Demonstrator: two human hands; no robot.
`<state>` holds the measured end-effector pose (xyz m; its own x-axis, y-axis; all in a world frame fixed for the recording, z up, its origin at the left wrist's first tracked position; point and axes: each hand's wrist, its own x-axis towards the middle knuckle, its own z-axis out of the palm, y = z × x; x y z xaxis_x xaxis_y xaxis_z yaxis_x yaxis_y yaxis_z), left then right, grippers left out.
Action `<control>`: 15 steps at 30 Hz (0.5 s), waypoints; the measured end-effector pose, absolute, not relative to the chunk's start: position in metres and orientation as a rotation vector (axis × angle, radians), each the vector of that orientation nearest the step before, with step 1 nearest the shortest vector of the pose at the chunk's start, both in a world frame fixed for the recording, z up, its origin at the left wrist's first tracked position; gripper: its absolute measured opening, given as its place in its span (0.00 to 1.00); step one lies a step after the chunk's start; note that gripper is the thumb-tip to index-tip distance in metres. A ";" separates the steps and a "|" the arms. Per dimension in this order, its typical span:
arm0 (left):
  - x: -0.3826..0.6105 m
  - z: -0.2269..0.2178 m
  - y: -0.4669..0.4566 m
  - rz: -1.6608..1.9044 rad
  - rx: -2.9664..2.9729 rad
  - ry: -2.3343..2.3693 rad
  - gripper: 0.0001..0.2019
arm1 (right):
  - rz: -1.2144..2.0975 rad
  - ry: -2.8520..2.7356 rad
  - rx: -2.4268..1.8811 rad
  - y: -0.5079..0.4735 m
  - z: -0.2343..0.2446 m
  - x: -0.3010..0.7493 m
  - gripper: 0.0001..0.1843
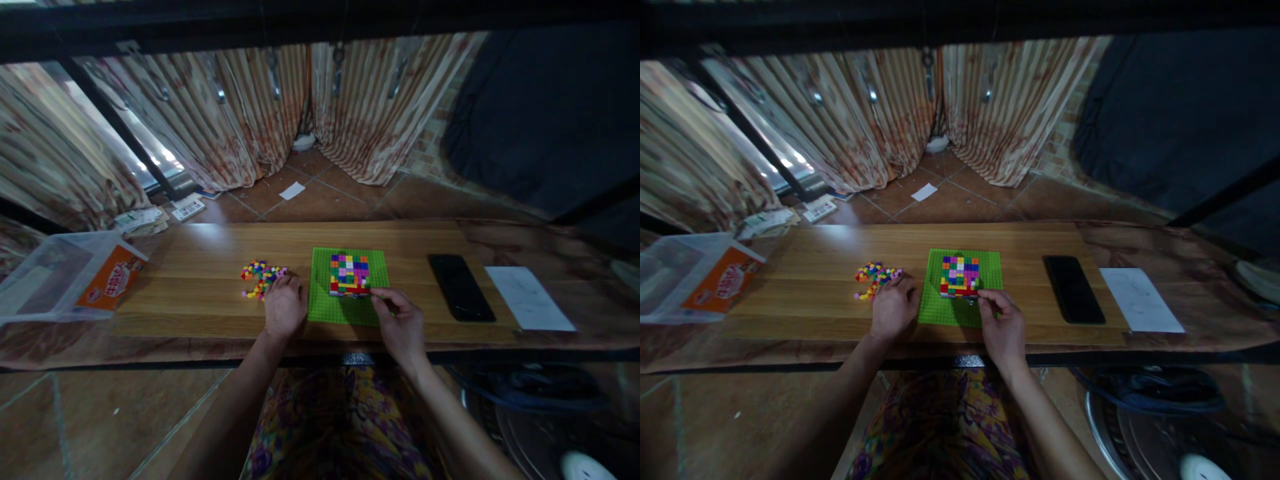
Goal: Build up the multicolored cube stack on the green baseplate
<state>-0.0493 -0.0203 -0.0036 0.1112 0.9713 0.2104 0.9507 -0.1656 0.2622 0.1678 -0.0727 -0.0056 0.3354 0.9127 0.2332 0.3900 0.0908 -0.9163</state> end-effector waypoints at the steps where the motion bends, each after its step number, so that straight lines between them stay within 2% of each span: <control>1: -0.050 -0.002 -0.020 0.563 2.284 1.965 0.09 | 0.595 -1.243 -1.501 -0.073 -0.006 0.168 0.11; 5: -0.048 0.012 -0.023 0.844 2.146 1.796 0.09 | 0.589 -1.253 -1.494 -0.072 -0.003 0.168 0.10; 8: -0.036 0.020 -0.028 1.004 1.830 1.636 0.10 | 0.583 -1.298 -1.454 -0.072 0.003 0.163 0.10; 15: 0.007 0.019 -0.038 1.086 1.156 1.286 0.10 | 0.601 -1.511 -1.356 -0.073 0.020 0.153 0.10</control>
<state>0.0074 -0.0380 0.0189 0.0118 0.9922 -0.1237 0.0444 0.1231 0.9914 0.1527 -0.0731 0.0197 0.1032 0.9371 0.3334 0.4518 0.2544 -0.8551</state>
